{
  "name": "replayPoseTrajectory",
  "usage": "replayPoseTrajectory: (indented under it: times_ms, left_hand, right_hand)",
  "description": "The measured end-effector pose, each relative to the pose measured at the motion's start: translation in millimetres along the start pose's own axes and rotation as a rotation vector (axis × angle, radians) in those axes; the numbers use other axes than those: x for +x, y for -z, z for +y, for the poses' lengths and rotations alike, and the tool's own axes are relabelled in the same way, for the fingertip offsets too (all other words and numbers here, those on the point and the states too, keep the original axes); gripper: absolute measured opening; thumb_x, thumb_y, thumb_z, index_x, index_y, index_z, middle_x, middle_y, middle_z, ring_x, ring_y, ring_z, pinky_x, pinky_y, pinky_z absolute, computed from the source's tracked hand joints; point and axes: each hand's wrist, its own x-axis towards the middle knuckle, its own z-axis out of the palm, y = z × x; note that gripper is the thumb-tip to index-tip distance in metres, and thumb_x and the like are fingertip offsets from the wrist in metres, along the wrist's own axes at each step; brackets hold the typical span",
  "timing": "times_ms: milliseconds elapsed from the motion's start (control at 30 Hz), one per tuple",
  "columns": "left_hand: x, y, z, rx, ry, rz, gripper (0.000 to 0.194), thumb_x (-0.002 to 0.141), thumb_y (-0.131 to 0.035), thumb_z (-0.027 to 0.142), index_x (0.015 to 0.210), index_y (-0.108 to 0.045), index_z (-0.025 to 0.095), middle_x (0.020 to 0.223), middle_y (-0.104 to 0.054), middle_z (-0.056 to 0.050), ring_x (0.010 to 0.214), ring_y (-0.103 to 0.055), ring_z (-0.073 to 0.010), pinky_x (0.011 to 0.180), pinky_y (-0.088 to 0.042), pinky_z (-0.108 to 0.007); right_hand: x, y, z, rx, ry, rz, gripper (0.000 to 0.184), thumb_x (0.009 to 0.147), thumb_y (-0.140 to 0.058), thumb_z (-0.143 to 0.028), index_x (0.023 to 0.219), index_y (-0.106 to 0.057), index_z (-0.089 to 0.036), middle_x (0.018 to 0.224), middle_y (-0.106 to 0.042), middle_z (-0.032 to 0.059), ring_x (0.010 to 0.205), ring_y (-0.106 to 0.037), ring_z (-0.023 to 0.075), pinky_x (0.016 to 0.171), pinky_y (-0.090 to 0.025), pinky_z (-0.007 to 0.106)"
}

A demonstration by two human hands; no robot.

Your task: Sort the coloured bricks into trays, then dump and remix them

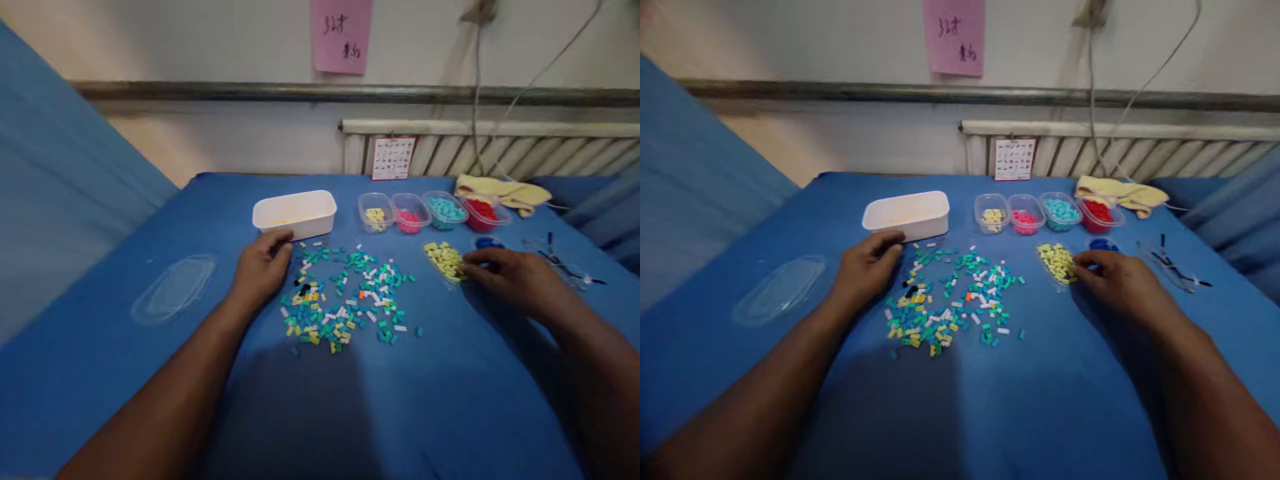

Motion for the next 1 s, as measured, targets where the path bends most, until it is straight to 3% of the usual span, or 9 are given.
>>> replayPoseTrajectory:
  times_ms: [133,300,433,567,700,833,1000]
  left_hand:
    - [2,-6.6,-4,0.048,-0.045,-0.081,0.045,0.102,-0.056,0.030,0.138,-0.078,0.017,0.143,-0.079,-0.011,0.135,-0.073,-0.0296,0.125,-0.055,-0.049]
    - [4,-11.3,-2,0.104,-0.129,-0.189,0.048,0.103,-0.050,0.021,0.143,-0.076,0.019,0.148,-0.077,-0.009,0.138,-0.072,-0.0263,0.126,-0.053,-0.045]
    - [5,-8.6,5,0.195,-0.189,-0.304,0.048,0.102,-0.051,0.014,0.139,-0.079,0.023,0.140,-0.081,-0.007,0.132,-0.075,-0.0259,0.120,-0.057,-0.045]
    - [6,0.2,7,0.312,-0.155,-0.305,0.039,0.104,-0.055,0.018,0.131,-0.083,0.019,0.130,-0.083,-0.012,0.128,-0.075,-0.0300,0.116,-0.058,-0.047]
    - [6,13.2,6,0.393,-0.112,-0.345,0.036,0.105,-0.056,0.025,0.128,-0.084,0.018,0.125,-0.082,-0.014,0.122,-0.074,-0.0324,0.112,-0.059,-0.050]
    - [2,26.0,15,0.287,-0.098,-0.343,0.040,0.101,-0.056,0.024,0.130,-0.084,0.019,0.123,-0.080,-0.012,0.116,-0.075,-0.0292,0.107,-0.060,-0.045]
    - [-7,33.3,34,0.128,-0.157,-0.539,0.034,0.100,-0.058,0.025,0.122,-0.084,0.021,0.113,-0.079,-0.008,0.103,-0.075,-0.0237,0.097,-0.060,-0.037]
  right_hand:
    - [-1,-4,7,0.029,0.008,0.014,0.057,0.089,-0.060,-0.067,0.116,-0.088,-0.025,0.088,-0.085,0.0071,0.072,-0.075,0.0270,0.069,-0.052,0.038]
    - [-5,-7,3,0.051,0.094,0.190,0.050,0.090,-0.061,-0.065,0.108,-0.087,-0.026,0.094,-0.087,0.0063,0.079,-0.079,0.0289,0.072,-0.055,0.039]
    - [-11,-9,-10,0.104,0.289,0.298,0.046,0.099,-0.061,-0.061,0.111,-0.085,-0.024,0.100,-0.087,0.0059,0.080,-0.080,0.0257,0.072,-0.057,0.037]
    - [-16,-12,-24,0.107,0.521,0.310,0.034,0.107,-0.061,-0.048,0.111,-0.083,-0.022,0.100,-0.085,0.0054,0.080,-0.080,0.0223,0.069,-0.058,0.033]
    - [-20,-14,-33,0.120,0.637,0.320,0.024,0.109,-0.065,-0.040,0.112,-0.080,-0.023,0.104,-0.085,0.0047,0.085,-0.081,0.0213,0.071,-0.061,0.031]
    - [-23,-15,-38,0.122,0.660,0.316,0.022,0.110,-0.065,-0.040,0.111,-0.080,-0.023,0.105,-0.085,0.0054,0.087,-0.083,0.0229,0.072,-0.065,0.033]
    - [-25,-20,-42,0.097,0.744,0.279,0.021,0.111,-0.064,-0.038,0.115,-0.078,-0.023,0.109,-0.086,0.0061,0.092,-0.084,0.0235,0.080,-0.067,0.034]
